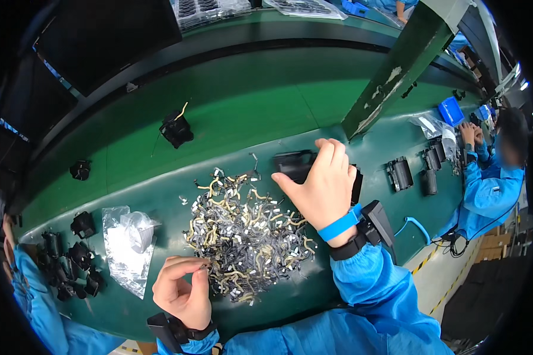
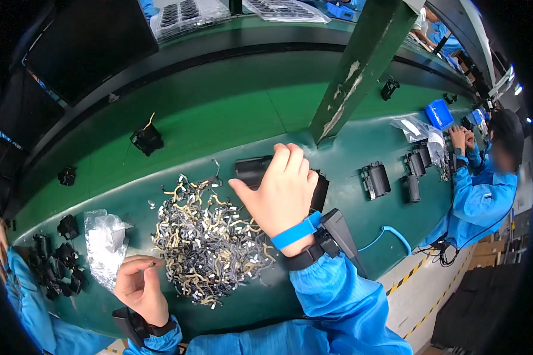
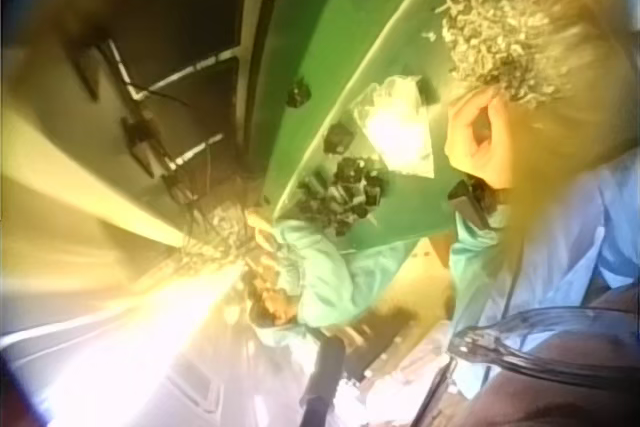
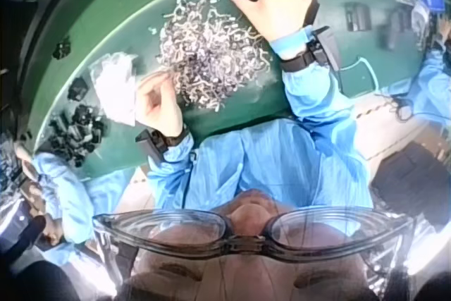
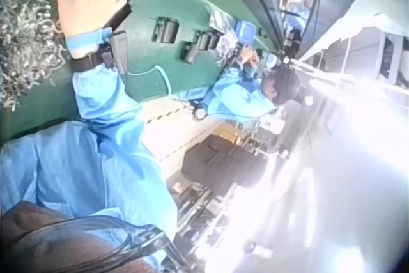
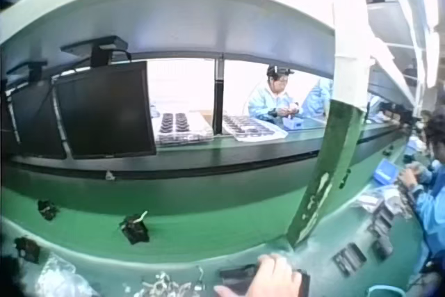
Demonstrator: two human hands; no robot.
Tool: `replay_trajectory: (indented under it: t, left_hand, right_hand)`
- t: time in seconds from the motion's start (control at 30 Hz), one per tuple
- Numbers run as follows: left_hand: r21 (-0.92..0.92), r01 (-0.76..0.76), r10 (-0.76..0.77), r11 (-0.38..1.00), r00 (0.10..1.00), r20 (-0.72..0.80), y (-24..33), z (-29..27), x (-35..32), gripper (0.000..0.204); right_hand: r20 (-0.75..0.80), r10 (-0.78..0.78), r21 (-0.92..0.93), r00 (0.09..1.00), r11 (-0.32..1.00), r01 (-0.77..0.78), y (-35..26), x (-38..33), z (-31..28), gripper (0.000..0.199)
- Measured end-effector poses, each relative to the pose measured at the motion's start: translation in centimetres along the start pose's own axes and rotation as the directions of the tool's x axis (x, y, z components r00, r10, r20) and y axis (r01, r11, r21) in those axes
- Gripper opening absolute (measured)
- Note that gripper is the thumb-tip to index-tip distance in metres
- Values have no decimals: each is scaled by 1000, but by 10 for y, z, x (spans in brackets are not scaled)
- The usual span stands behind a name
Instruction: Inserting small metal components and clips into a black plastic housing on an assembly line.
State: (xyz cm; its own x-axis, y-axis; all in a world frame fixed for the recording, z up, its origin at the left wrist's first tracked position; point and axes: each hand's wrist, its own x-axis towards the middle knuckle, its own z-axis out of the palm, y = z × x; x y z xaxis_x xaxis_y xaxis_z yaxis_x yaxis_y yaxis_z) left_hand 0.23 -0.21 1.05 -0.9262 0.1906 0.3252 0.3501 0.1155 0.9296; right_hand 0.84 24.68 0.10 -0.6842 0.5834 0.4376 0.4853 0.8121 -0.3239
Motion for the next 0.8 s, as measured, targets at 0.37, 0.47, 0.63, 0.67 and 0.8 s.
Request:
replay_trajectory:
  t: [0.37, 0.47, 0.63, 0.67, 0.8]
  left_hand:
    - [-347, 146, -212, 926, 964, -160, 10, 28, 2, 8]
    - [-406, 179, -252, 896, 959, -132, 7, 26, 1, 9]
    - [-557, 181, -189, 811, 981, 44, 0, 16, 0, 34]
    - [-632, 190, -166, 751, 981, 97, 1, 19, 2, 44]
    - [-743, 251, -110, 621, 966, 234, -8, 13, 1, 68]
  right_hand:
    - [-81, -51, -1, 995, 999, 51, 24, 4, 10, 83]
    - [-17, 51, -4, 999, 999, -51, 17, 2, 14, 86]
    - [0, 48, 176, 999, 983, -48, 10, 5, 7, 81]
    - [-32, 26, 274, 999, 962, -16, 8, 7, -2, 81]
    - [43, -147, 629, 988, 773, 88, -16, -18, -27, 80]
